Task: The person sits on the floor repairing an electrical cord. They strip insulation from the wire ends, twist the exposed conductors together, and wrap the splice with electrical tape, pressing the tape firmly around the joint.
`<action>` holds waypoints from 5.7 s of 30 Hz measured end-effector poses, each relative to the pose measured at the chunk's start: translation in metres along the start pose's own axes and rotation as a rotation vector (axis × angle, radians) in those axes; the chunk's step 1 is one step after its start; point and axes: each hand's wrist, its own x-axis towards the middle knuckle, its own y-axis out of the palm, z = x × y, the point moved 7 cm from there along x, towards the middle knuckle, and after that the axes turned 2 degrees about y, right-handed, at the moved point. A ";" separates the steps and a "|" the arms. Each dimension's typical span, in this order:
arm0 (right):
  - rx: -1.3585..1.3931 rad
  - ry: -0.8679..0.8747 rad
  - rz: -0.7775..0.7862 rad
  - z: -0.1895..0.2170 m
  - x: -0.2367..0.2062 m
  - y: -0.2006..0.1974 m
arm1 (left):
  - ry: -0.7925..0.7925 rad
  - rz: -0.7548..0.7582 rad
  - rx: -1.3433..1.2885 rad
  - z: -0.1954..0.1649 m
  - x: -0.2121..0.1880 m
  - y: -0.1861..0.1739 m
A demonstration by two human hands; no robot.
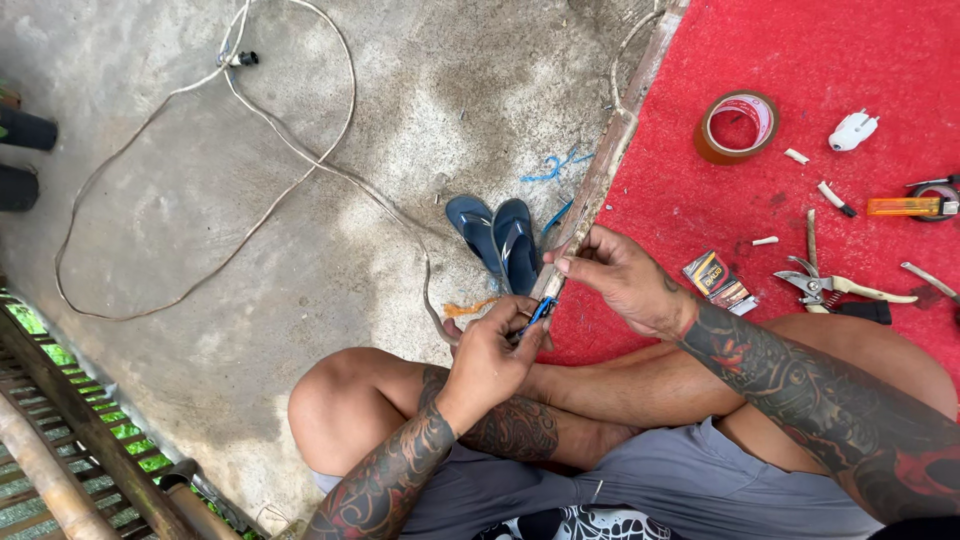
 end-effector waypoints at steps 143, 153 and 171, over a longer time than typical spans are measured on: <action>-0.053 -0.063 -0.064 -0.079 0.010 0.018 | 0.113 0.021 0.133 0.035 -0.002 -0.060; -0.150 -0.242 -0.069 -0.064 0.001 0.030 | 0.156 -0.111 0.112 0.020 -0.007 -0.066; -0.160 -0.279 -0.082 -0.037 -0.006 0.068 | 0.180 -0.100 -0.295 0.038 -0.006 -0.078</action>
